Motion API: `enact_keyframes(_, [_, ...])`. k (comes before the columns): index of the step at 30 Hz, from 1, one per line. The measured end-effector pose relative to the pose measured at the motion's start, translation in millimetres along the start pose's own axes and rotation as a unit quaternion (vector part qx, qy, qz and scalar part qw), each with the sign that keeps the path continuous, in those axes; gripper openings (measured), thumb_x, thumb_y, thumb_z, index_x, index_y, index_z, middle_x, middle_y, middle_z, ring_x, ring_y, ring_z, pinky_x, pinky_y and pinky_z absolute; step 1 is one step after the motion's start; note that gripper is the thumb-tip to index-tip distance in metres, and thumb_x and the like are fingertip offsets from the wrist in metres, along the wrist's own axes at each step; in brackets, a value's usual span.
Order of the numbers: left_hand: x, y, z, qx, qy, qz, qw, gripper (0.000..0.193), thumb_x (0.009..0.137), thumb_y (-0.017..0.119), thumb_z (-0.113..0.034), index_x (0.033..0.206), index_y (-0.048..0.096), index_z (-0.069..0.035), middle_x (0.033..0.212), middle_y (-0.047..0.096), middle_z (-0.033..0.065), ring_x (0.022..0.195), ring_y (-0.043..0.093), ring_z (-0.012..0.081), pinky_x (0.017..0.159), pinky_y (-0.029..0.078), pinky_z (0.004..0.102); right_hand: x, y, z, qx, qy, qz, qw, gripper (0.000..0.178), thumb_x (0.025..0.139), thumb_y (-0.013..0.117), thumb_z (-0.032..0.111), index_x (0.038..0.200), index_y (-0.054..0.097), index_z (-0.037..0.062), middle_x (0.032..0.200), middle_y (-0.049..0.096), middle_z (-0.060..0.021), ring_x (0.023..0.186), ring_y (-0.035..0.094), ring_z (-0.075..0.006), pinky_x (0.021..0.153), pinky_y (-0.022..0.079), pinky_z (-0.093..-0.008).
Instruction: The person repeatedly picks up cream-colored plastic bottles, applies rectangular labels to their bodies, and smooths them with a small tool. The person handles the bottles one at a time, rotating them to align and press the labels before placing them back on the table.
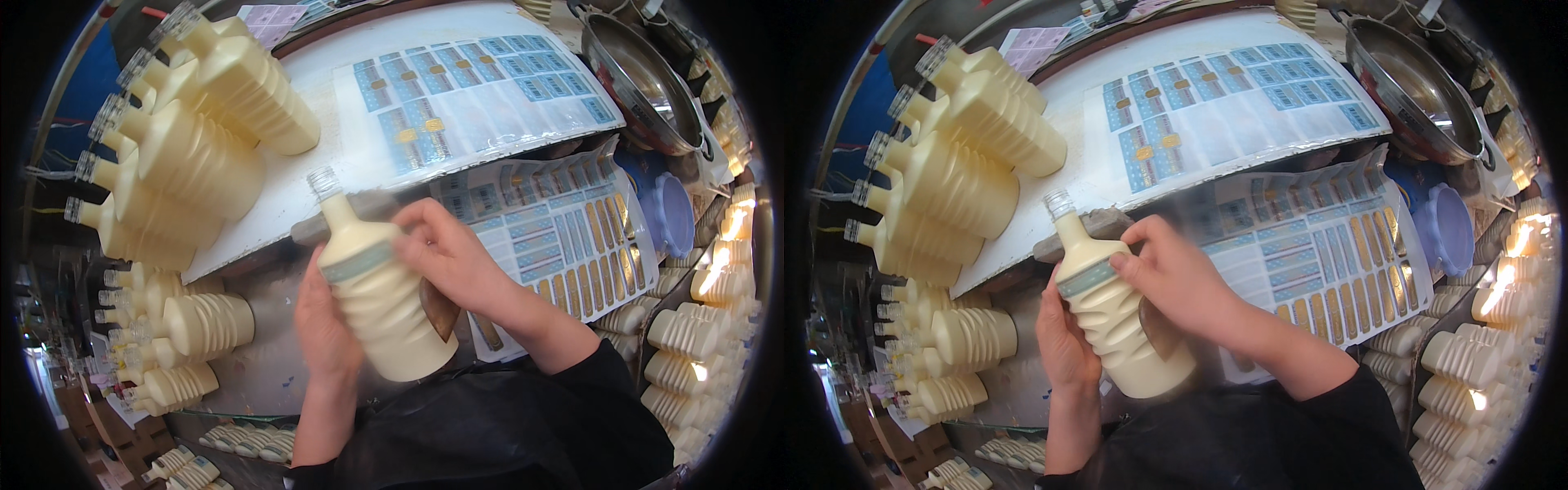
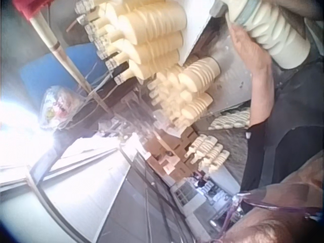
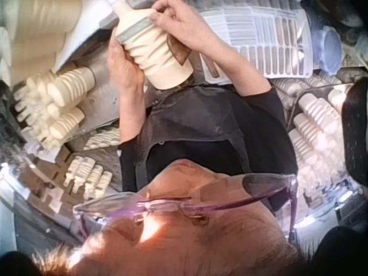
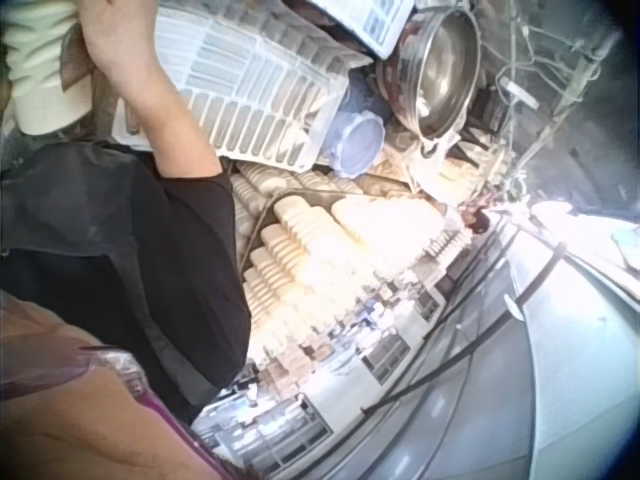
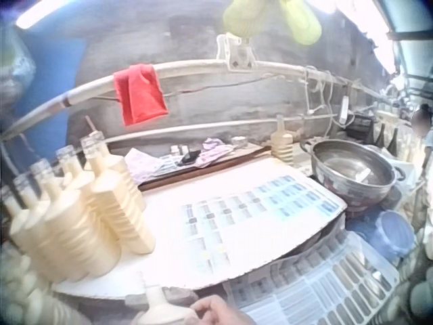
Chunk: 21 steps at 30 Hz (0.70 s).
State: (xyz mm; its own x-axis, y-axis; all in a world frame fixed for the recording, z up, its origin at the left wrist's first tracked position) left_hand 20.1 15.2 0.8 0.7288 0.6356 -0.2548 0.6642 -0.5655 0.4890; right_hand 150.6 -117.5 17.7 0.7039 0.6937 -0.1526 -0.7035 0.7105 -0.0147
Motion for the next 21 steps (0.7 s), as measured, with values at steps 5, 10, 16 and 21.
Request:
enact_keyframes(5, [0.5, -3.1, -2.5, 0.033, 0.007, -0.013, 0.999, 0.047, 0.109, 0.051, -0.025, 0.145, 0.048, 0.006, 0.137, 0.062, 0.0168, 0.123, 0.063, 0.0234, 0.106, 0.051, 0.0381, 3.6, 3.8, 1.9, 0.022, 0.038, -0.003, 0.999, 0.034, 0.097, 0.07, 0.027, 0.114, 0.055, 0.0025, 0.078, 0.066, -0.0074, 0.073, 0.062, -0.0128, 0.067, 0.05, -0.0305])
enact_keyframes(10, [2.3, -4.1, 0.3, 0.0, 0.005, 0.0, 1.0, 0.046, 0.108, 0.053, -0.022, 0.144, 0.049, 0.007, 0.133, 0.065, 0.0177, 0.119, 0.065, 0.0234, 0.104, 0.053, 0.0382, 6.5, 2.2, -4.7, 0.038, 0.051, 0.004, 0.998, 0.031, 0.097, 0.071, 0.023, 0.114, 0.055, 0.0032, 0.081, 0.066, -0.0042, 0.075, 0.061, -0.0083, 0.067, 0.049, -0.0258])
enact_keyframes(16, [3.3, -3.7, 0.5, -0.007, -0.007, 0.005, 1.0, 0.044, 0.108, 0.055, -0.022, 0.143, 0.05, 0.003, 0.133, 0.064, 0.0165, 0.119, 0.065, 0.0233, 0.104, 0.052, 0.0385, 6.4, -3.9, -2.3, 0.024, 0.036, -0.001, 0.999, 0.021, 0.101, 0.063, 0.022, 0.113, 0.059, 0.0053, 0.089, 0.064, 0.0016, 0.082, 0.058, -0.0038, 0.073, 0.045, -0.0202])
enact_keyframes(21, [2.6, -3.6, -2.3, -0.035, -0.008, -0.001, 0.999, 0.039, 0.107, 0.054, -0.018, 0.14, 0.046, -0.001, 0.128, 0.062, 0.0125, 0.116, 0.062, 0.0196, 0.102, 0.051, 0.0369, 15.2, -24.5, 46.4, 0.129, 0.018, -0.038, 0.991, 0.028, 0.095, 0.061, 0.013, 0.122, 0.065, 0.0034, 0.104, 0.068, -0.0029, 0.093, 0.063, -0.0104, 0.081, 0.052, -0.0254])
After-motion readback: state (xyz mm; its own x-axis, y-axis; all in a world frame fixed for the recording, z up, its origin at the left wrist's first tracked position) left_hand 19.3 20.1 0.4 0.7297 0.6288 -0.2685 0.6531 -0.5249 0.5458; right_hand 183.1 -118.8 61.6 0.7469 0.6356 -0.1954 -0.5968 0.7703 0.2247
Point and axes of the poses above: each hand's wrist, its own x-axis towards the middle knuckle, its own y-axis out of the palm, z = x × y, the point moved 4 cm from there along x, towards the middle knuckle
